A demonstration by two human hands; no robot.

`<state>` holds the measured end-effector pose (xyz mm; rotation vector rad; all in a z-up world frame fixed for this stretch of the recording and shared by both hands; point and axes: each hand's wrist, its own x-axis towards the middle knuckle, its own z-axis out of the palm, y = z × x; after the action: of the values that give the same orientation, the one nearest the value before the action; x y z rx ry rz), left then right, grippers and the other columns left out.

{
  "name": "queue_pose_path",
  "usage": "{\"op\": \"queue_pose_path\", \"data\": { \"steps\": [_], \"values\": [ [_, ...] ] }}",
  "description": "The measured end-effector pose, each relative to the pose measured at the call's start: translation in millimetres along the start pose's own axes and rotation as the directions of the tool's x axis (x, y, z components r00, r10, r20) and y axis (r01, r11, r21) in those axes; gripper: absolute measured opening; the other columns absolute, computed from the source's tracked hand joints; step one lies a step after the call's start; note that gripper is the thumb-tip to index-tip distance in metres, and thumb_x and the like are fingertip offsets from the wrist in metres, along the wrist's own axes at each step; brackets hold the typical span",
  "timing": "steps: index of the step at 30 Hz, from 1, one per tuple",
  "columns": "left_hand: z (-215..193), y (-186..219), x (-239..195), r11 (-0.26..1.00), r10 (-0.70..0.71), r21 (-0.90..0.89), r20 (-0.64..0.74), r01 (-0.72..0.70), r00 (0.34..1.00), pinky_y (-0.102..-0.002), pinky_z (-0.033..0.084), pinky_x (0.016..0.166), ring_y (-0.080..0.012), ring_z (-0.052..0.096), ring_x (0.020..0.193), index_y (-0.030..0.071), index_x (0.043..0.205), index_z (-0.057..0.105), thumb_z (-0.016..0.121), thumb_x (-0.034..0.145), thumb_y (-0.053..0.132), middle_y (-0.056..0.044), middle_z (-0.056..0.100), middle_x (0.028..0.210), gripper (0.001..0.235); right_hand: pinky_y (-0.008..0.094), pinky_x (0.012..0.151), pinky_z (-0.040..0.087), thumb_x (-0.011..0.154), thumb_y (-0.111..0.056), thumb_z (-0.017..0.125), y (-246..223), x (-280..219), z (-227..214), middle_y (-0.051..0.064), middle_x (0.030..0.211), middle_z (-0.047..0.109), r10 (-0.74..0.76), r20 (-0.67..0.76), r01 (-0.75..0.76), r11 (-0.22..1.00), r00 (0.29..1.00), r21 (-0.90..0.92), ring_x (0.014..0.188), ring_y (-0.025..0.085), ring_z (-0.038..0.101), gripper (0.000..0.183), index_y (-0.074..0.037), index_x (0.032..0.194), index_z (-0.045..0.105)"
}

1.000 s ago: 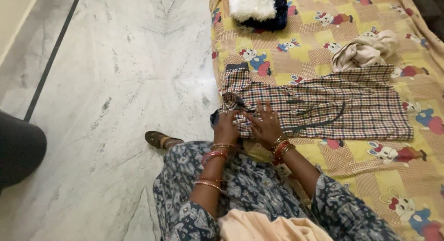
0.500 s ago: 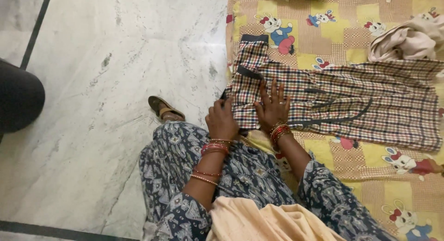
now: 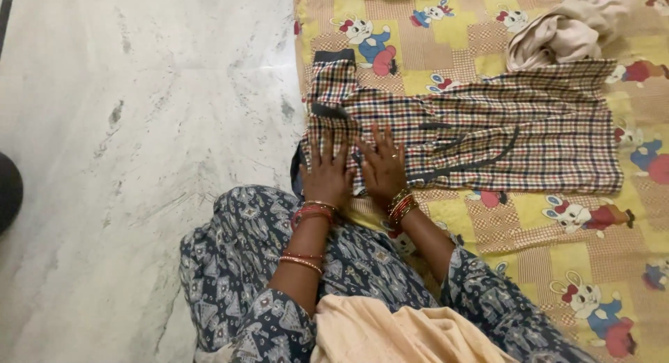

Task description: The person sits on the floor beside a bed and folds a plaid shirt, unfolding it, aligning the sleeves, and smoothing it flat before folding it into a compact shape. The person then picks up a light-colored garment, lays it out, and folds and smooths it on the bed.

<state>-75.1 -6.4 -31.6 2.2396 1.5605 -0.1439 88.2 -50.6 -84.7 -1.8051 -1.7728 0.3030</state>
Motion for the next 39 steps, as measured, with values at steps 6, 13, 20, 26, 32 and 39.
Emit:
{"op": "queue_pose_path", "data": {
  "steps": [6, 13, 20, 26, 32, 39],
  "values": [
    [-0.5, -27.7, 18.7, 0.876, -0.365, -0.276, 0.159, 0.396, 0.917, -0.072, 0.021, 0.116, -0.0386, 0.004, 0.156, 0.038, 0.163, 0.014, 0.036, 0.098, 0.064, -0.004, -0.004, 0.172, 0.073, 0.066, 0.123, 0.004, 0.104, -0.038, 0.046, -3.1, -7.0, 7.5, 0.013, 0.173, 0.012, -0.011, 0.061, 0.02, 0.988, 0.998, -0.151, 0.159, 0.039, 0.007, 0.053, -0.033, 0.157, 0.042],
    [-2.2, -11.8, 12.1, 0.993, -0.103, -0.098, -0.551, 0.058, 0.828, -0.073, 0.024, 0.112, -0.0377, 0.019, 0.154, 0.017, 0.155, 0.048, 0.052, 0.104, 0.042, -0.017, 0.018, 0.169, 0.057, 0.066, 0.122, 0.005, 0.102, -0.037, 0.046, -6.2, -6.0, 8.8, 0.016, 0.173, 0.01, -0.02, 0.048, 0.029, 0.982, 0.999, -0.186, 0.157, 0.041, 0.007, 0.06, -0.031, 0.161, 0.037],
    [11.2, -10.8, 17.3, 0.844, -0.145, -0.516, -0.481, -0.146, 0.865, -0.047, 0.059, 0.09, -0.0299, 0.07, 0.106, 0.009, 0.115, 0.069, 0.058, 0.105, 0.018, -0.013, 0.072, 0.115, 0.018, 0.062, 0.125, 0.004, 0.099, -0.035, 0.052, -10.0, -6.5, -1.7, 0.012, 0.172, 0.021, -0.001, 0.009, 0.002, 0.996, 1.0, -0.09, 0.159, 0.034, 0.011, 0.055, -0.021, 0.151, 0.047],
    [39.2, -29.4, 42.4, 0.132, -0.41, -0.991, -0.047, 0.009, 0.911, -0.031, 0.057, 0.056, -0.0124, 0.068, 0.063, 0.001, 0.104, 0.073, 0.056, 0.102, 0.021, -0.011, 0.076, 0.084, 0.027, 0.045, 0.107, 0.053, 0.094, -0.04, 0.071, -12.6, 29.9, -11.8, 0.006, 0.134, 0.069, 0.184, -0.128, -0.137, 0.94, 0.974, 0.313, 0.121, 0.025, 0.068, 0.056, -0.018, 0.143, 0.055],
    [49.5, -45.4, 50.9, -0.052, -0.364, -0.998, 0.04, 0.022, 0.93, -0.032, 0.058, 0.057, -0.0174, 0.066, 0.06, -0.001, 0.115, 0.069, 0.048, 0.106, 0.031, -0.013, 0.075, 0.085, 0.039, 0.044, 0.084, 0.055, 0.079, -0.034, 0.081, -23.7, 87.2, -17.5, 0.007, 0.113, 0.074, 0.209, 0.162, -0.229, 0.966, 0.964, 0.116, 0.095, 0.024, 0.069, 0.079, -0.021, 0.15, 0.05],
    [-5.1, -31.3, 19.4, -0.481, -0.312, -0.87, 0.288, 0.111, 0.905, -0.038, 0.063, 0.065, -0.0231, 0.074, 0.076, 0.002, 0.115, 0.065, 0.045, 0.097, 0.064, -0.013, 0.074, 0.095, 0.068, 0.043, 0.085, 0.051, 0.082, -0.004, 0.065, -33.5, 61.7, -37.1, 0.002, 0.098, 0.071, -0.079, 0.164, 0.029, 0.957, 0.983, 0.289, 0.089, 0.019, 0.062, 0.036, -0.023, 0.109, 0.082]
  ]
}}
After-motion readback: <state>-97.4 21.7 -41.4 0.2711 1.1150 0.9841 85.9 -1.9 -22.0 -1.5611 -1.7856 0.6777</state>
